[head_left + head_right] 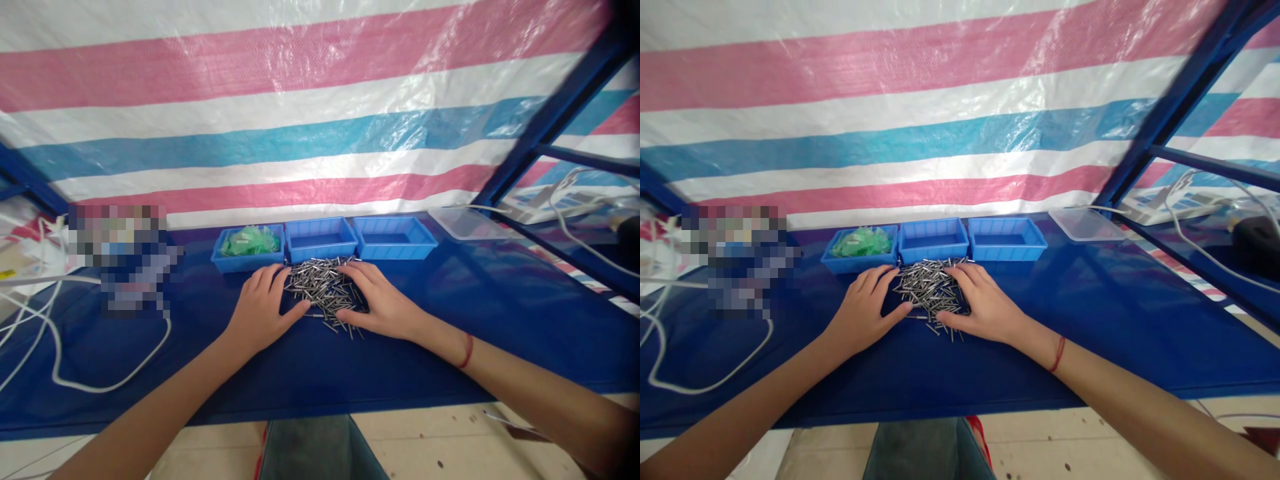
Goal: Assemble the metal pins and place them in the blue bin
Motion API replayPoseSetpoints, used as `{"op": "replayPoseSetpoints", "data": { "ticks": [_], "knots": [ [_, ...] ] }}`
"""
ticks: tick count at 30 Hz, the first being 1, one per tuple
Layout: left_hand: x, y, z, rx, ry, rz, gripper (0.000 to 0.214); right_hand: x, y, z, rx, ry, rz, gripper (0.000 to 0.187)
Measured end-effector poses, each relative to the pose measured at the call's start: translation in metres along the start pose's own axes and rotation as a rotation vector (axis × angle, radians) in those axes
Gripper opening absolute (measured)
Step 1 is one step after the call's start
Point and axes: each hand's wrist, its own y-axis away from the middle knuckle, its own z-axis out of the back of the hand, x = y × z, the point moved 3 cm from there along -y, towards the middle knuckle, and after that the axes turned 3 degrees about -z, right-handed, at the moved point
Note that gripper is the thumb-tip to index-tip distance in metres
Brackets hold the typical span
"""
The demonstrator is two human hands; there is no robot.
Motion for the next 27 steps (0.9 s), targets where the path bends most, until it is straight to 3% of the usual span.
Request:
{"op": "replayPoseSetpoints", "data": {
  "ticks": [7, 12, 18, 24, 27],
  "knots": [
    [0.0, 0.0, -0.008, 0.07, -0.002, 0.077, 0.067, 0.006, -0.013, -0.003, -0.004, -0.04, 0.028, 0.065],
    [-0.005, -0.008, -0.011, 0.077, -0.004, 0.083, 0.068, 0.004, -0.017, -0.003, -0.047, -0.045, 0.029, 0.06],
    [-0.005, -0.008, -0.012, 0.093, 0.019, 0.072, 0.063, 0.006, -0.021, -0.005, -0.006, -0.051, 0.062, 0.055],
    [-0.004, -0.01, -0.013, 0.093, 0.017, 0.085, 0.07, 0.012, -0.025, -0.008, 0.046, -0.005, 0.101, 0.069],
    [-0.006, -0.012, -0.014, 0.106, 0.026, 0.065, 0.07, 0.013, -0.025, -0.009, 0.052, -0.012, 0.103, 0.063]
  ]
}}
